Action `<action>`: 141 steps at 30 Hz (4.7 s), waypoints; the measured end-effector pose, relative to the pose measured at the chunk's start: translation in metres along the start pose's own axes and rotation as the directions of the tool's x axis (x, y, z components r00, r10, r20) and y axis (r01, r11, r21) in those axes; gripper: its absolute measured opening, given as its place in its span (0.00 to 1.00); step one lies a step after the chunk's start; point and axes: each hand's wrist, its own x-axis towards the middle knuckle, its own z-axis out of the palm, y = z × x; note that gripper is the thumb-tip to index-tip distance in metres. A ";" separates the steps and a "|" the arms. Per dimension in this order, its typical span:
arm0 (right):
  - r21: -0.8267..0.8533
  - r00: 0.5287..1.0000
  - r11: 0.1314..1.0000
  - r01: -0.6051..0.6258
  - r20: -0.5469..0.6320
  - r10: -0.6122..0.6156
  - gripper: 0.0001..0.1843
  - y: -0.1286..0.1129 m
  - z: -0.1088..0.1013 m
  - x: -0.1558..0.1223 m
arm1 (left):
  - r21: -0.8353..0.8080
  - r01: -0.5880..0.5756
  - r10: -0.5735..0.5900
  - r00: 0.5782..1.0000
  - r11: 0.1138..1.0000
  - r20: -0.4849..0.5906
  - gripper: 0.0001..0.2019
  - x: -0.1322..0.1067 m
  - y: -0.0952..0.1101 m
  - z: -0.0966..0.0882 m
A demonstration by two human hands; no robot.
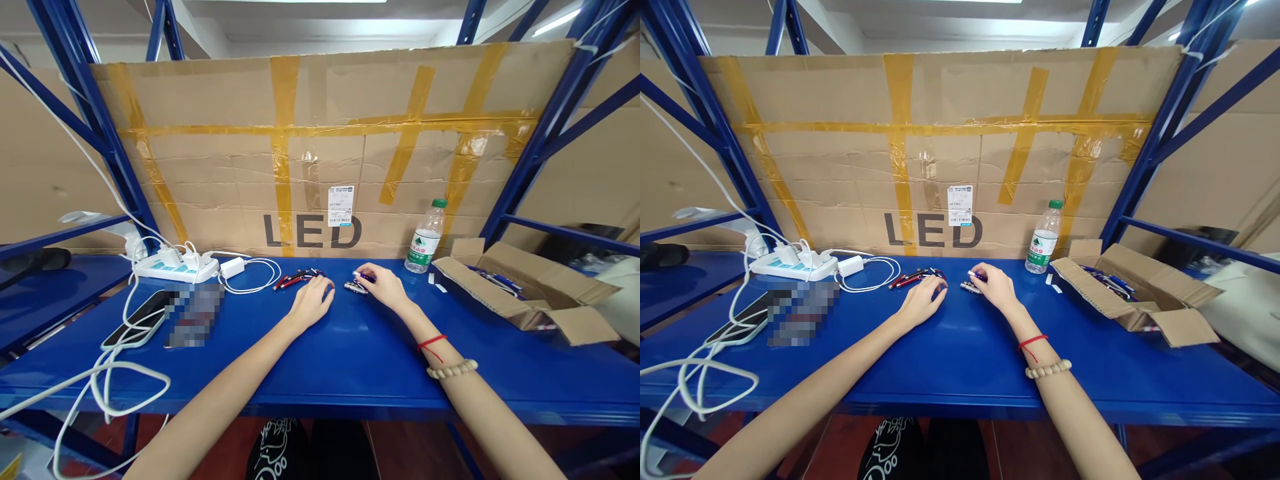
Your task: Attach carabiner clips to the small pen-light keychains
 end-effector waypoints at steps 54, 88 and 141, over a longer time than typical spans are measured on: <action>-0.200 0.972 0.973 0.115 0.223 -0.070 0.11 -0.027 0.006 -0.012 | 0.446 0.357 -0.302 0.934 0.821 -0.190 0.09 -0.003 -0.025 0.011; 0.124 0.884 0.929 0.348 0.285 -0.370 0.12 -0.034 0.025 -0.017 | -0.093 0.133 -0.118 0.982 0.987 0.151 0.11 0.000 0.000 -0.007; 0.094 0.935 0.951 0.293 0.181 -0.306 0.15 -0.039 0.025 -0.016 | 0.170 0.295 -0.319 0.938 0.940 0.139 0.17 0.004 0.004 -0.008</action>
